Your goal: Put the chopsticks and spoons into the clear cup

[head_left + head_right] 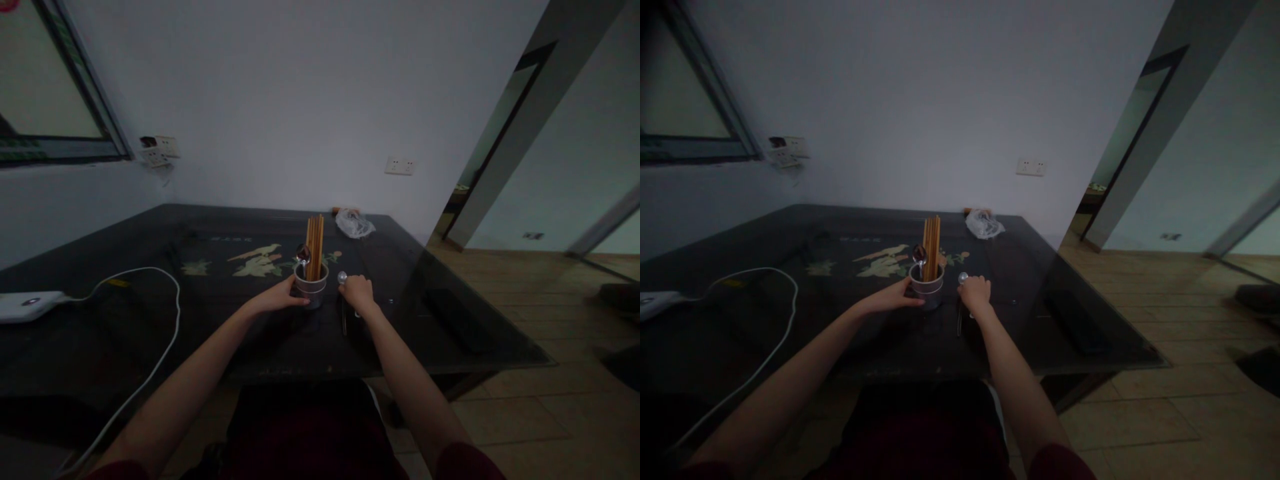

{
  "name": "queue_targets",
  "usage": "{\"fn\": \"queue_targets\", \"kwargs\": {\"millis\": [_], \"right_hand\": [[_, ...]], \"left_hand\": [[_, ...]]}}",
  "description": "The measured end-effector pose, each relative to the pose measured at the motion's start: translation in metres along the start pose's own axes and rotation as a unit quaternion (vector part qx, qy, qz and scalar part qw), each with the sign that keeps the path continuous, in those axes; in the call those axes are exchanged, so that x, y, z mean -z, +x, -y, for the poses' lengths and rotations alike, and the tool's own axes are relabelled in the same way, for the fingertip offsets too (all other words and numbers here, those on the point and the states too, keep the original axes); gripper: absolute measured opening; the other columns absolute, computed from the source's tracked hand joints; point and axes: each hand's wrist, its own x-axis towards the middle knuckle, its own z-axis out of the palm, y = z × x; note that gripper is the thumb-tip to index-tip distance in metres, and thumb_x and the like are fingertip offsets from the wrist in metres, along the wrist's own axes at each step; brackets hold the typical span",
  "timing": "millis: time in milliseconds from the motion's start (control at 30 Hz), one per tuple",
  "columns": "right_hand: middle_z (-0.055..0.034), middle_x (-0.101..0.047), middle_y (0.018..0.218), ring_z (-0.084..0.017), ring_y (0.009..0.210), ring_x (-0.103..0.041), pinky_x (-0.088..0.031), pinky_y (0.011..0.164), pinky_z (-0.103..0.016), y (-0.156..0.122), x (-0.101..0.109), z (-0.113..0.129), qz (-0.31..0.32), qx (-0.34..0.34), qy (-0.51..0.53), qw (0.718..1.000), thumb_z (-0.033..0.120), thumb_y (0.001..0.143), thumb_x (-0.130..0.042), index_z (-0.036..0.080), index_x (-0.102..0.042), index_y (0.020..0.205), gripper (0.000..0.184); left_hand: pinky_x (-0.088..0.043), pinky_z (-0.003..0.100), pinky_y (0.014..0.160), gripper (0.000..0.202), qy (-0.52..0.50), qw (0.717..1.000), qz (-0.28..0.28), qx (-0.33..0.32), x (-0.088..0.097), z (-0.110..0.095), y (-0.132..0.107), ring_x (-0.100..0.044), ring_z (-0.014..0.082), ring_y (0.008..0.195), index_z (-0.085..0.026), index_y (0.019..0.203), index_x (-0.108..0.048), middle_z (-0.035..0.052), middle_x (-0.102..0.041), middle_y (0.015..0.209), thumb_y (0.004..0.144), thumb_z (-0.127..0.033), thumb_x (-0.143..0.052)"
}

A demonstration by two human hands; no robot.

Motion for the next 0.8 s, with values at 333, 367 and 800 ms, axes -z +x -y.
{"fn": "queue_targets", "kwargs": {"millis": [333,367,800], "right_hand": [[-0.0015,-0.065,0.063,-0.012,0.054,-0.057,-0.039,0.053,-0.021,0.012,0.012,-0.013,-0.025,0.078,0.398,0.914,0.034,0.084,-0.044,0.017,-0.054,0.073,0.022],[0.0000,-0.063,0.059,-0.011,0.048,-0.054,-0.038,0.048,-0.020,0.011,0.014,-0.013,-0.022,0.089,0.454,0.886,0.037,0.084,-0.044,0.018,-0.051,0.073,0.023],[0.0023,-0.061,0.052,-0.006,0.036,-0.046,-0.029,0.033,-0.015,-0.008,0.049,-0.012,-0.010,0.070,0.744,0.665,0.049,0.062,-0.072,0.017,-0.052,0.075,0.040]], "left_hand": [[-0.038,0.045,0.101,0.069,0.005,1.000,-0.007,-0.003,0.000,0.004,0.001,-0.052,0.0291,0.116,-0.012,0.123,-0.045,0.0167,-0.056,0.125,0.066,-0.038,-0.073],[-0.038,0.045,0.101,0.069,0.005,1.000,-0.007,-0.007,0.000,0.004,0.001,-0.052,0.0291,0.117,-0.012,0.123,-0.045,0.0162,-0.056,0.125,0.066,-0.038,-0.073],[-0.039,0.043,0.101,0.071,-0.009,1.000,-0.014,-0.014,-0.002,0.001,0.000,-0.053,0.0274,0.115,-0.013,0.125,-0.043,0.0162,-0.054,0.126,0.066,-0.034,-0.074]]}}
